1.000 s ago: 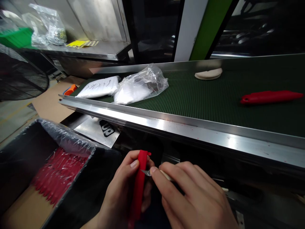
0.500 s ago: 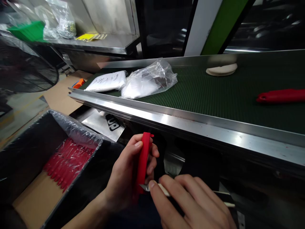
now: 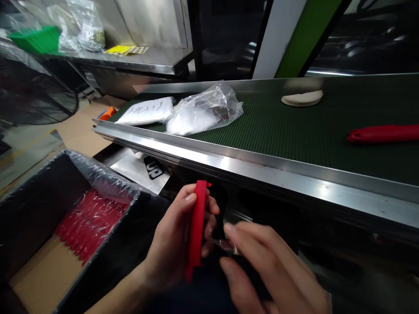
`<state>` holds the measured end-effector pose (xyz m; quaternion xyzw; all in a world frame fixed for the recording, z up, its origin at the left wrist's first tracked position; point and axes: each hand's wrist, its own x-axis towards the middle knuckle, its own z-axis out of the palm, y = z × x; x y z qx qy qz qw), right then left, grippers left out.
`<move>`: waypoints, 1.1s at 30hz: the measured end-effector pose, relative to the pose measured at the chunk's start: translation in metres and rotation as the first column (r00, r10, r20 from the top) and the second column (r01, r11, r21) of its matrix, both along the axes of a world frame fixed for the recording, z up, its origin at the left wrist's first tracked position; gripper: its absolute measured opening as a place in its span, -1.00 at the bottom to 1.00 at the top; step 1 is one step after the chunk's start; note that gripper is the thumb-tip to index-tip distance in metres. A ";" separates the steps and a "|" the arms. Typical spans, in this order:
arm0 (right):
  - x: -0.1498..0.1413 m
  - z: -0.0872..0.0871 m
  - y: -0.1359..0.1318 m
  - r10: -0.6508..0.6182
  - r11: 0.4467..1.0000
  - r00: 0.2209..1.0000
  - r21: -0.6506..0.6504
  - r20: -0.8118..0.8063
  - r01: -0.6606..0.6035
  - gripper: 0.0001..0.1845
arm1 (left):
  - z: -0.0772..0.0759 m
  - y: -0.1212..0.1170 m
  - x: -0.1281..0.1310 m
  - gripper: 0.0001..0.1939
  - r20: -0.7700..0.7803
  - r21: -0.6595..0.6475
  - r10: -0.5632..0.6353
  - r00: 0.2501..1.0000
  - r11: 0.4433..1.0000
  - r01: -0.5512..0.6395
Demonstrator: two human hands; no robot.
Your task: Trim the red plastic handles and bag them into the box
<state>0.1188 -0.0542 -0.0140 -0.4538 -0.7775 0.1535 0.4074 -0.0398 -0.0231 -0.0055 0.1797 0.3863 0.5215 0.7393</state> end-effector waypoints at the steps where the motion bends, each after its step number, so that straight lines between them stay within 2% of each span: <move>1: -0.002 -0.002 0.005 -0.007 0.999 1.000 -0.033 0.015 0.008 -0.63 | -0.001 -0.003 0.001 -0.80 -0.022 0.004 -0.012 1.000 1.000 0.012; 4: -0.006 -0.002 0.020 0.041 0.983 0.999 -0.179 -0.012 -0.043 -0.38 | -0.007 -0.013 0.001 -0.77 -0.072 0.014 -0.077 0.994 0.997 0.078; 5: -0.007 -0.001 0.025 0.041 0.973 0.998 -0.223 -0.055 -0.052 -0.40 | -0.010 -0.016 0.001 -0.75 -0.071 0.007 -0.118 0.991 0.993 0.118; 6: -0.008 0.001 0.030 0.028 0.965 0.994 -0.258 -0.108 -0.055 -0.51 | -0.013 -0.019 0.001 -0.73 -0.056 -0.010 -0.161 0.985 0.987 0.161; 8: -0.009 0.007 0.037 0.025 0.944 0.978 -0.318 -0.206 -0.091 -0.86 | -0.018 -0.023 0.001 -0.71 -0.007 -0.034 -0.211 0.977 0.977 0.211; 9: -0.010 0.009 0.040 0.030 0.931 0.971 -0.346 -0.236 -0.113 -0.94 | -0.019 -0.025 0.001 -0.71 0.017 -0.036 -0.218 0.976 0.975 0.219; 11: -0.011 0.009 0.045 0.009 0.920 0.966 -0.376 -0.259 -0.110 -0.80 | -0.020 -0.026 0.002 -0.70 0.041 -0.011 -0.237 0.971 0.971 0.237; 12: -0.011 0.008 0.046 -0.035 0.923 0.966 -0.378 -0.258 -0.067 -0.79 | -0.020 -0.027 0.003 -0.69 0.022 0.001 -0.245 0.969 0.969 0.245; 14: -0.007 0.002 0.048 -0.173 0.933 0.953 -0.351 -0.250 0.077 -0.88 | -0.019 -0.027 0.003 -0.68 -0.049 0.002 -0.253 0.966 0.967 0.253; 15: -0.004 -0.002 0.048 -0.227 0.933 0.941 -0.334 -0.251 0.136 -0.88 | -0.018 -0.027 0.004 -0.69 -0.083 -0.005 -0.246 0.966 0.969 0.246; 16: 0.000 -0.005 0.047 -0.253 0.934 0.935 -0.316 -0.248 0.168 -0.78 | -0.017 -0.027 0.003 -0.70 -0.106 -0.009 -0.233 0.967 0.972 0.233; 18: 0.010 -0.009 0.042 -0.194 0.950 0.962 -0.282 -0.194 0.135 -0.60 | -0.017 -0.027 0.003 -0.71 -0.124 -0.008 -0.218 0.968 0.976 0.219; 21: 0.022 -0.009 0.030 0.015 0.987 0.999 -0.162 -0.034 -0.020 -0.56 | -0.018 -0.025 0.001 -0.75 -0.193 -0.003 -0.220 0.956 0.975 0.224; 23: 0.027 -0.007 0.022 0.087 0.996 0.994 -0.042 0.073 -0.085 -0.51 | -0.017 -0.024 0.001 -0.75 -0.255 -0.009 -0.222 0.941 0.974 0.227; 27: 0.028 -0.004 0.015 0.072 0.990 0.976 0.106 0.207 -0.096 -0.47 | -0.014 -0.022 0.002 -0.73 -0.276 -0.006 -0.210 0.938 0.976 0.217; 33: 0.028 -0.006 0.017 0.059 0.988 0.968 0.126 0.244 -0.092 -0.45 | -0.011 -0.021 0.006 -0.73 -0.296 -0.016 -0.221 0.929 0.974 0.226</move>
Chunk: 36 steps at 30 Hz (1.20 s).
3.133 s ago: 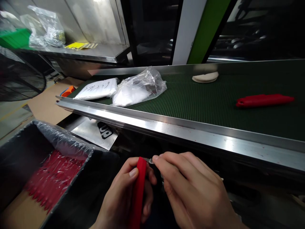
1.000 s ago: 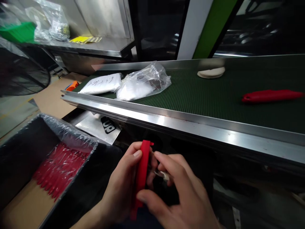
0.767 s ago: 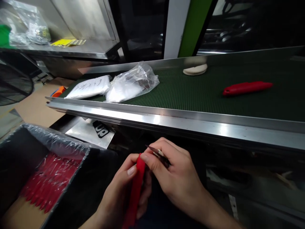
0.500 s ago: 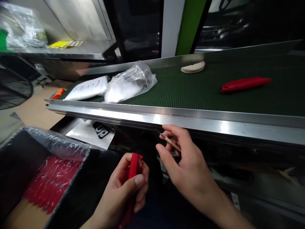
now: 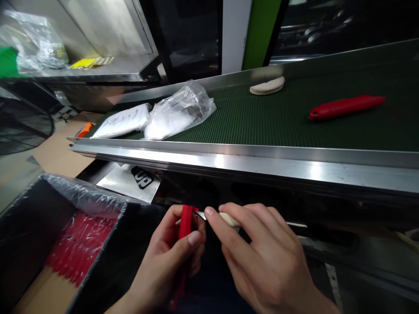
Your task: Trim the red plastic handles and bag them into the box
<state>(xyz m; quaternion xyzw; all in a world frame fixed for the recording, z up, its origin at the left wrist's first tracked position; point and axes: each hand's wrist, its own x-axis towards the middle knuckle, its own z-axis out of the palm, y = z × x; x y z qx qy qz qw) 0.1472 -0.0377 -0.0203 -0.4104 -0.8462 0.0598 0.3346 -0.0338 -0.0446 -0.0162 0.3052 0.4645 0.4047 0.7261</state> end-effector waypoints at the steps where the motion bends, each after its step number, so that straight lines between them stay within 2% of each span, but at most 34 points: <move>1: 0.001 0.000 0.000 -0.001 1.000 1.000 0.004 -0.001 0.001 -0.45 | 0.000 0.000 0.000 -0.73 0.004 -0.004 -0.004 1.000 1.000 0.004; 8: 0.005 -0.005 0.002 -0.019 0.999 1.000 0.045 0.015 0.018 -0.48 | 0.001 -0.003 0.001 -0.78 0.041 0.014 -0.016 0.999 1.000 0.016; 11: 0.010 -0.006 0.004 -0.115 0.988 0.993 0.098 -0.036 0.118 -0.51 | 0.001 -0.006 0.002 -0.76 0.112 0.008 -0.039 0.993 0.999 0.038; 14: 0.012 -0.005 0.002 -0.209 0.976 0.966 0.031 -0.149 0.216 -0.57 | 0.000 -0.008 0.002 -0.75 0.195 -0.010 -0.058 0.979 0.998 0.061; 17: 0.009 -0.004 -0.005 -0.133 0.990 0.973 -0.072 -0.191 0.121 -0.58 | -0.002 -0.007 0.001 -0.81 0.217 -0.047 -0.038 0.975 0.998 0.049; 20: 0.001 -0.005 -0.011 -0.051 0.996 0.974 -0.087 -0.220 0.033 -0.57 | -0.003 -0.004 0.001 -0.82 0.281 -0.057 -0.046 0.959 0.996 0.065; 27: -0.005 -0.008 -0.014 -0.008 0.998 0.974 -0.065 -0.228 -0.007 -0.57 | -0.007 -0.006 0.003 -0.81 0.430 -0.062 -0.085 0.899 0.990 0.123; 36: -0.005 -0.009 -0.016 -0.015 0.999 0.978 -0.054 -0.210 0.004 -0.54 | -0.009 -0.008 0.002 -0.85 0.503 -0.077 -0.089 0.860 0.986 0.147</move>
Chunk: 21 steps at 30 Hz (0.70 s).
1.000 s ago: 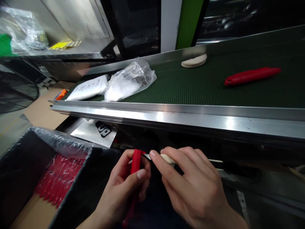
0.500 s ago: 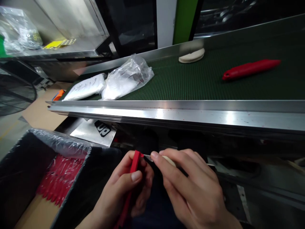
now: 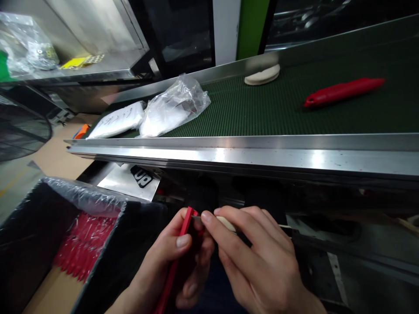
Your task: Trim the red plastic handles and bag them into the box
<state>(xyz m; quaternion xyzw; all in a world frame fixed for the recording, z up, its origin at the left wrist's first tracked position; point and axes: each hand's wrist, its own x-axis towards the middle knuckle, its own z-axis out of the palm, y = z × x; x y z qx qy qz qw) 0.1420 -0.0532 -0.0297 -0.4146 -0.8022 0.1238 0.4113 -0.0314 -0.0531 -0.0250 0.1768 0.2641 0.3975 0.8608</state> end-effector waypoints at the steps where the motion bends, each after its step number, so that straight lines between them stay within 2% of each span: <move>1: 0.000 0.000 0.000 0.000 1.000 1.000 -0.001 0.001 0.000 -0.53 | 0.000 0.000 0.000 -0.86 0.001 -0.006 0.004 1.000 1.000 -0.004; 21: 0.002 -0.003 -0.001 -0.010 1.000 1.000 0.011 0.001 0.010 -0.53 | -0.003 -0.001 0.000 -0.86 0.053 0.000 -0.007 0.999 1.000 0.007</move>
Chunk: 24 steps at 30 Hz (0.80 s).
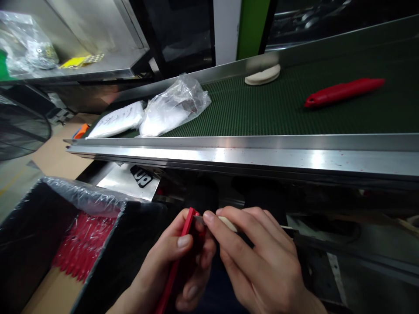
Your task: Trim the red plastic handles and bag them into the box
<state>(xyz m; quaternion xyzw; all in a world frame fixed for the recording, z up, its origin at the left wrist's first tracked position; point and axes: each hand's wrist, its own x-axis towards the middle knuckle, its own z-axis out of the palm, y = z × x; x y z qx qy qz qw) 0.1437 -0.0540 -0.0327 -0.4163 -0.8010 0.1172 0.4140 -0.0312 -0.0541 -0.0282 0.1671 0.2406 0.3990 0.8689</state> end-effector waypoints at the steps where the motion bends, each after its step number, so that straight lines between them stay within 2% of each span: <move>1: 0.000 0.000 0.001 -0.003 1.000 1.000 0.011 0.010 0.003 -0.54 | -0.001 -0.001 0.000 -0.86 -0.001 0.000 -0.005 1.000 1.000 0.005; 4: 0.003 0.000 0.004 -0.060 0.997 0.998 0.040 0.033 0.059 -0.51 | -0.004 -0.004 0.000 -0.86 0.041 0.040 -0.021 0.999 0.999 0.020; 7: 0.006 0.002 0.005 -0.121 0.993 0.992 0.005 -0.014 0.122 -0.50 | -0.006 -0.005 -0.001 -0.88 0.108 0.075 -0.018 0.994 0.997 0.010; 13: 0.004 0.004 0.002 -0.007 1.000 1.000 0.005 0.002 0.007 -0.58 | -0.001 -0.002 -0.004 -0.87 0.129 -0.052 -0.028 0.991 0.998 0.034; 18: 0.000 0.002 0.004 -0.009 0.999 1.000 0.033 0.006 0.009 -0.60 | 0.002 -0.004 -0.002 -0.86 0.183 -0.050 -0.052 0.982 0.997 0.062; 24: 0.001 -0.001 0.004 -0.015 0.999 1.000 0.044 0.008 0.014 -0.58 | 0.003 -0.004 0.001 -0.86 0.171 -0.063 -0.019 0.985 0.998 0.031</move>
